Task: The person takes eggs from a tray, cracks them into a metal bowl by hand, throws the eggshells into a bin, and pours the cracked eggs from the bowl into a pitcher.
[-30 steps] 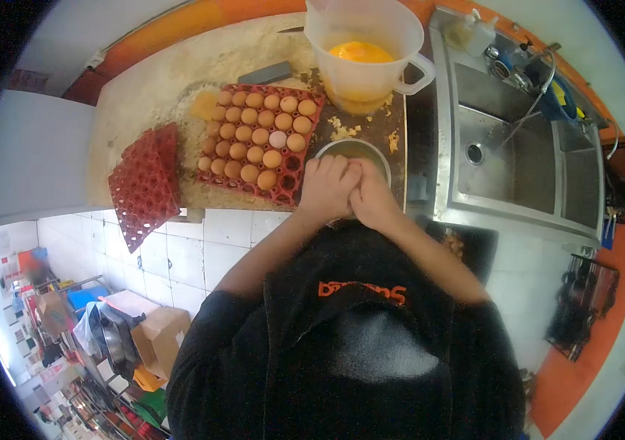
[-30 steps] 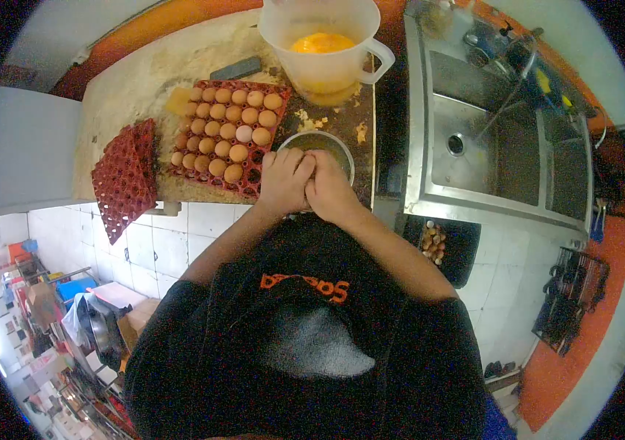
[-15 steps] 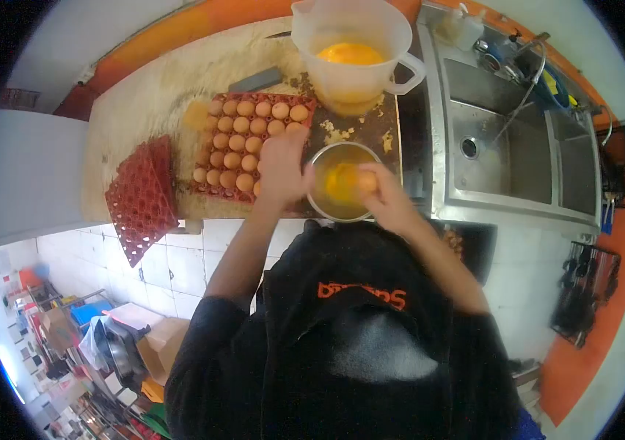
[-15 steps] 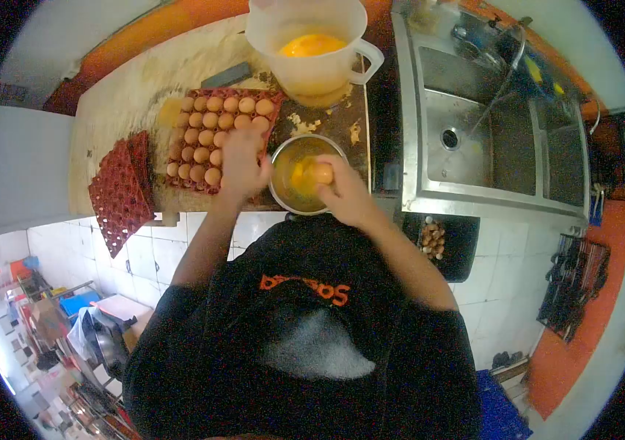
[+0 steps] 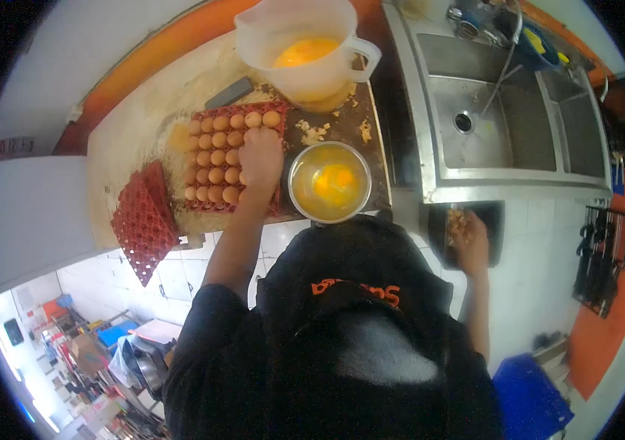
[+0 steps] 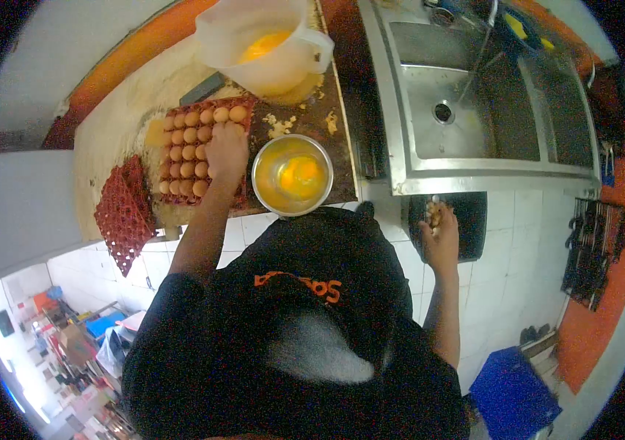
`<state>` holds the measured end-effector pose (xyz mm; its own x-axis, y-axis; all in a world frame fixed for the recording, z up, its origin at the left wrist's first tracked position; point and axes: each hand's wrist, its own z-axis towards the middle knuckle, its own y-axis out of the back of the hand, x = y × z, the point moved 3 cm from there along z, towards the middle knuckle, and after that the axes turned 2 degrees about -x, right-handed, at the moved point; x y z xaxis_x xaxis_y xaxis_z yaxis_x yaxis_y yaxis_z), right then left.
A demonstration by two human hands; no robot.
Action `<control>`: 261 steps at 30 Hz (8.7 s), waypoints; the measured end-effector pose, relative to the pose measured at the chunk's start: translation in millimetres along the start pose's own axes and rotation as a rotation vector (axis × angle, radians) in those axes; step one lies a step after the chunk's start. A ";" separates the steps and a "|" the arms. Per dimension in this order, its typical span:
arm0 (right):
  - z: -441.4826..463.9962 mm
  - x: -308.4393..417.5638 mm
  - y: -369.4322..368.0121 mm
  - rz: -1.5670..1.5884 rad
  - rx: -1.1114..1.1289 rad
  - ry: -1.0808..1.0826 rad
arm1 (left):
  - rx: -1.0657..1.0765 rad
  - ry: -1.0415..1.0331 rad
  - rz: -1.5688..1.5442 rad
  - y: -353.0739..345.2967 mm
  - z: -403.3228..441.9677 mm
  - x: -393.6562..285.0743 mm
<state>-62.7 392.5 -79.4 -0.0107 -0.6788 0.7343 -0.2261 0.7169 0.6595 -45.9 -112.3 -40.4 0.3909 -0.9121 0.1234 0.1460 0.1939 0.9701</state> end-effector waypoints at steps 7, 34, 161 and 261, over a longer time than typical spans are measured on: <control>14.2 87.1 -7.3 -0.010 0.020 0.140 | -0.001 0.319 -0.231 15.5 -2.7 24.9; 14.2 96.3 -27.5 0.061 0.153 0.196 | -0.237 -0.020 -0.489 51.2 -13.3 50.7; 34.2 264.6 -174.6 -0.012 0.489 0.483 | -0.240 -0.386 -0.743 46.9 -66.9 -52.0; 60.4 225.8 -152.2 0.475 0.743 0.443 | -0.188 -0.590 -0.643 66.9 -62.9 -55.4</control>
<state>-89.5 120.5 -23.7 0.0727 -0.1167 0.9905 -0.8485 0.5147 0.1229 -0.6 -26.0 4.5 -0.3419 -0.8923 -0.2947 0.3424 -0.4103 0.8452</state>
